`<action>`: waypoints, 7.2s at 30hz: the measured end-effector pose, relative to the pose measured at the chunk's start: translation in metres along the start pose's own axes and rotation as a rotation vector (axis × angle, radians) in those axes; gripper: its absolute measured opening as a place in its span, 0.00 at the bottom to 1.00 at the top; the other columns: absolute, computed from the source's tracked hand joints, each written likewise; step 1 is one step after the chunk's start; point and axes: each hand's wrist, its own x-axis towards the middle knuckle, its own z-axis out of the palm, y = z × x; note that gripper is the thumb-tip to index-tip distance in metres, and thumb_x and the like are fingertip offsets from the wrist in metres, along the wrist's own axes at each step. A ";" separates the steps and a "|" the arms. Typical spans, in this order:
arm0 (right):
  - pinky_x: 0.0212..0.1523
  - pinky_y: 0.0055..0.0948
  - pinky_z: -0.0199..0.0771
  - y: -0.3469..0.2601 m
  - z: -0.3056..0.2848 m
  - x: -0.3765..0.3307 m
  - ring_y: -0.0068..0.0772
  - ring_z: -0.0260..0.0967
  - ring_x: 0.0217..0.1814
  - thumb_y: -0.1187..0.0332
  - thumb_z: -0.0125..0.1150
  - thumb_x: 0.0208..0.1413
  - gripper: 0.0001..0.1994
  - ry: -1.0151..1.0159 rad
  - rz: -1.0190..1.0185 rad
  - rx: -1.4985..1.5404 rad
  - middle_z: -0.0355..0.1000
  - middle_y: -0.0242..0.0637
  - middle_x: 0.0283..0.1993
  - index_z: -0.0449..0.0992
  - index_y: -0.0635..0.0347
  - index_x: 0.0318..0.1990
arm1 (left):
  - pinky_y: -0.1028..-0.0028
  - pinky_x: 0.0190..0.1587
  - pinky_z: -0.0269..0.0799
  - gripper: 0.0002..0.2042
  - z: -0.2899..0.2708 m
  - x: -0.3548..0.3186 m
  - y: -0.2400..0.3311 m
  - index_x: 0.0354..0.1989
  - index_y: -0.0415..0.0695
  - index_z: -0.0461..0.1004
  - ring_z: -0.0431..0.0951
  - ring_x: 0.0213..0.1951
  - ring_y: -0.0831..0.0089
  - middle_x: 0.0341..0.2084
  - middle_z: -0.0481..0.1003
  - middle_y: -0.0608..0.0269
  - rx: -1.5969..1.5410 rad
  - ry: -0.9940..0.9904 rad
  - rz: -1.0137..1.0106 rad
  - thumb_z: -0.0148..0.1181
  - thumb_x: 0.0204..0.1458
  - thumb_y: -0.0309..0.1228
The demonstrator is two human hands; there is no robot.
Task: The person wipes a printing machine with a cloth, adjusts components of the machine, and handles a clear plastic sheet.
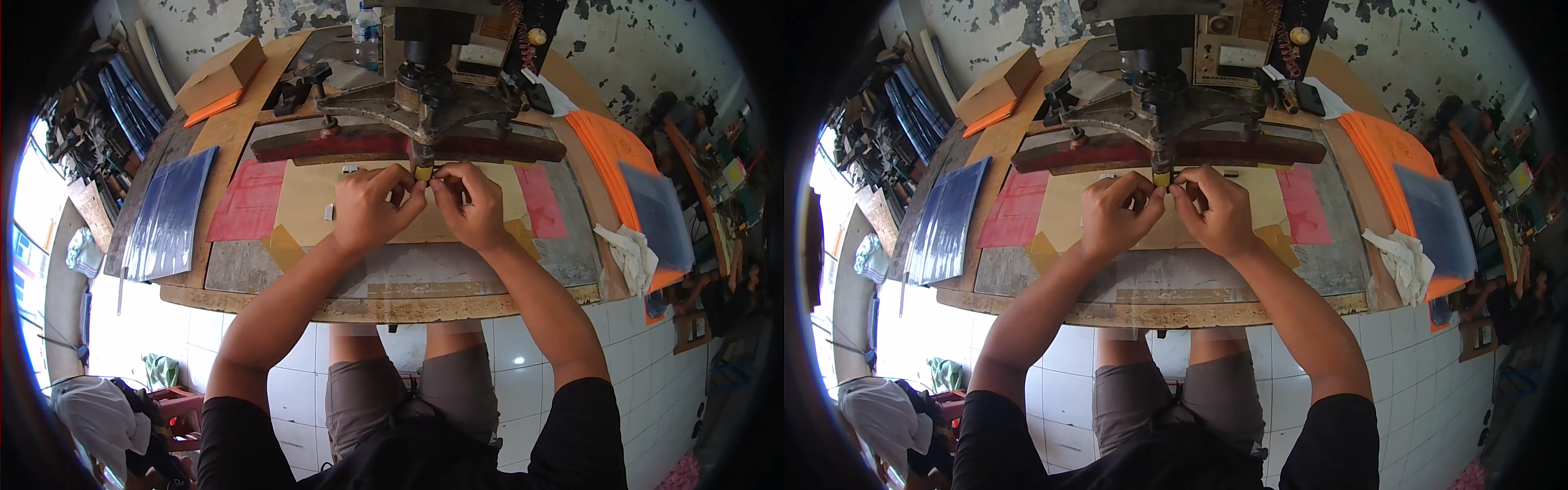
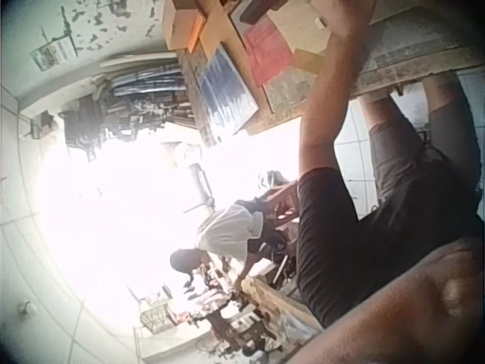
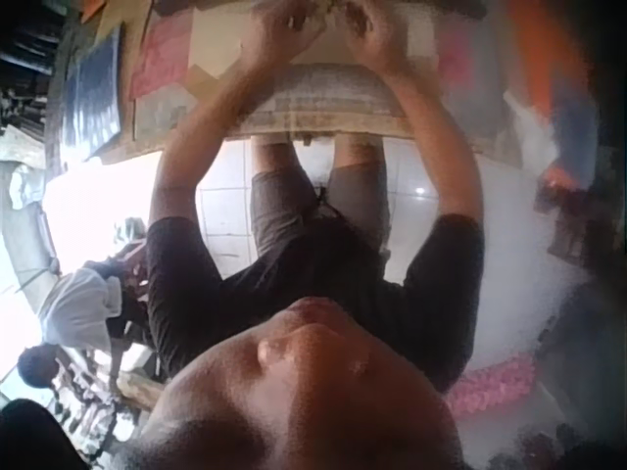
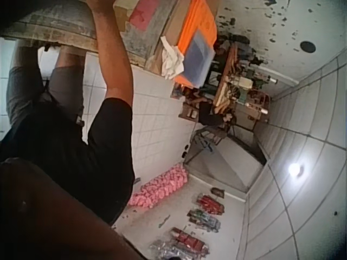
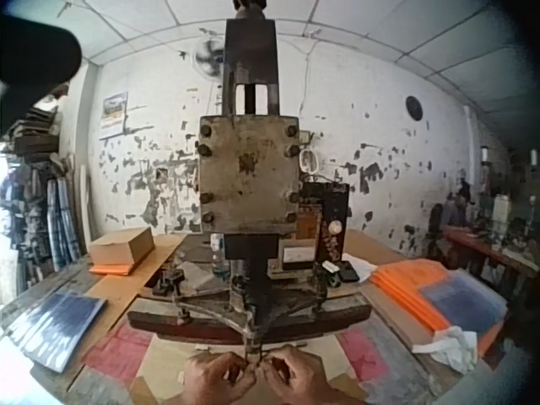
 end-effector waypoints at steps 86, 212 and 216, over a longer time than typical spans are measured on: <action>0.21 0.28 0.67 -0.008 -0.001 0.009 0.25 0.72 0.22 0.81 0.75 0.58 0.11 0.055 -0.070 -0.057 0.79 0.34 0.34 0.81 0.59 0.45 | 0.66 0.21 0.65 0.12 0.001 -0.003 -0.007 0.27 0.44 0.79 0.71 0.12 0.66 0.11 0.71 0.60 -0.173 -0.050 -0.209 0.70 0.62 0.33; 0.65 0.46 0.74 -0.069 -0.094 -0.164 0.43 0.82 0.67 0.44 0.39 0.78 0.32 -0.044 0.133 -0.573 0.86 0.35 0.62 0.88 0.57 0.55 | 0.24 0.78 0.42 0.49 -0.057 -0.309 0.001 0.85 0.48 0.46 0.41 0.81 0.19 0.82 0.48 0.29 0.521 0.152 -0.217 0.68 0.56 0.33; 0.64 0.45 0.74 -0.069 -0.091 -0.163 0.43 0.82 0.67 0.46 0.41 0.78 0.30 -0.042 0.121 -0.542 0.86 0.35 0.61 0.88 0.57 0.56 | 0.23 0.77 0.41 0.49 -0.055 -0.309 -0.004 0.85 0.48 0.45 0.43 0.81 0.20 0.81 0.49 0.30 0.567 0.195 -0.206 0.70 0.59 0.37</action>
